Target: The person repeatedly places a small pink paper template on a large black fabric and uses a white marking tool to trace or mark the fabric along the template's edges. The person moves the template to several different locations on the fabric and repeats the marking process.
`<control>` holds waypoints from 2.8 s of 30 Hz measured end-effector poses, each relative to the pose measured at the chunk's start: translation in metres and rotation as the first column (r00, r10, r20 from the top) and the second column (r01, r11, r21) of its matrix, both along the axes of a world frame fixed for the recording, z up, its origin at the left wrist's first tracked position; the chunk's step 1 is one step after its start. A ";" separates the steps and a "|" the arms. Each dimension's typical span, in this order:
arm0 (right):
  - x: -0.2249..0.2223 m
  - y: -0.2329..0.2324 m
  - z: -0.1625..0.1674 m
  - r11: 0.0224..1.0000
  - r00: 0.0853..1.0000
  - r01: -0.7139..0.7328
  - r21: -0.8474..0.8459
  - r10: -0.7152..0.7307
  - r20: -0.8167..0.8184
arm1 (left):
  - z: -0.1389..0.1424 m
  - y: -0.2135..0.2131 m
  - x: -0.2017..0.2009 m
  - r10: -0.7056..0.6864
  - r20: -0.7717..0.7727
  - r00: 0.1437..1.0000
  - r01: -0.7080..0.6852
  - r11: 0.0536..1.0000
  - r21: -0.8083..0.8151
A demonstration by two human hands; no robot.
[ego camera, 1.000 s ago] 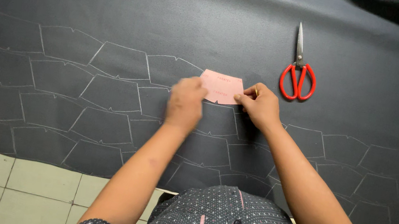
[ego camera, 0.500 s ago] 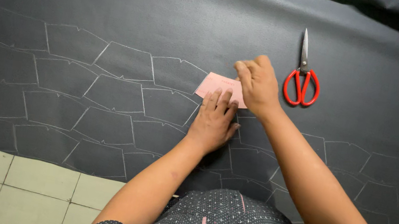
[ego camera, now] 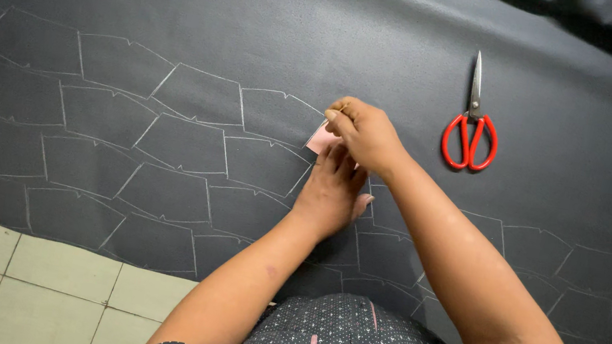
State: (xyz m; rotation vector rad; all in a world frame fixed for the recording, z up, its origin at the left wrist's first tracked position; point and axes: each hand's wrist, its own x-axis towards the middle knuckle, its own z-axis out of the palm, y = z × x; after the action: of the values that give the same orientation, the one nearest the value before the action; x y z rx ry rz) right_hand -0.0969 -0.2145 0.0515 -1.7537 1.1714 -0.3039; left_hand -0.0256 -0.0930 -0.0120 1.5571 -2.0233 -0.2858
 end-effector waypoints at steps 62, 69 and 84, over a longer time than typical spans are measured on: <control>-0.122 0.054 0.009 0.929 0.971 -0.006 -0.371 -0.083 -0.223 | 0.038 -0.094 0.029 0.164 -0.223 0.961 0.029 0.741 0.671; -0.103 0.061 0.000 0.917 0.987 -0.033 -0.398 -0.033 -0.158 | 0.050 -0.100 0.031 0.180 -0.216 0.960 0.057 0.627 0.777; -0.063 0.062 0.000 0.845 0.991 -0.131 -0.518 0.127 -0.043 | 0.049 -0.099 0.036 0.201 -0.283 0.938 0.093 0.639 0.764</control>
State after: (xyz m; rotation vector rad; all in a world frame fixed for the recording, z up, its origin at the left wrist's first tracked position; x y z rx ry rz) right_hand -0.1595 -0.1525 0.0518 -2.2959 1.0245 -0.5762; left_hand 0.0107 -0.1918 0.0368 1.8524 -1.6167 -1.4674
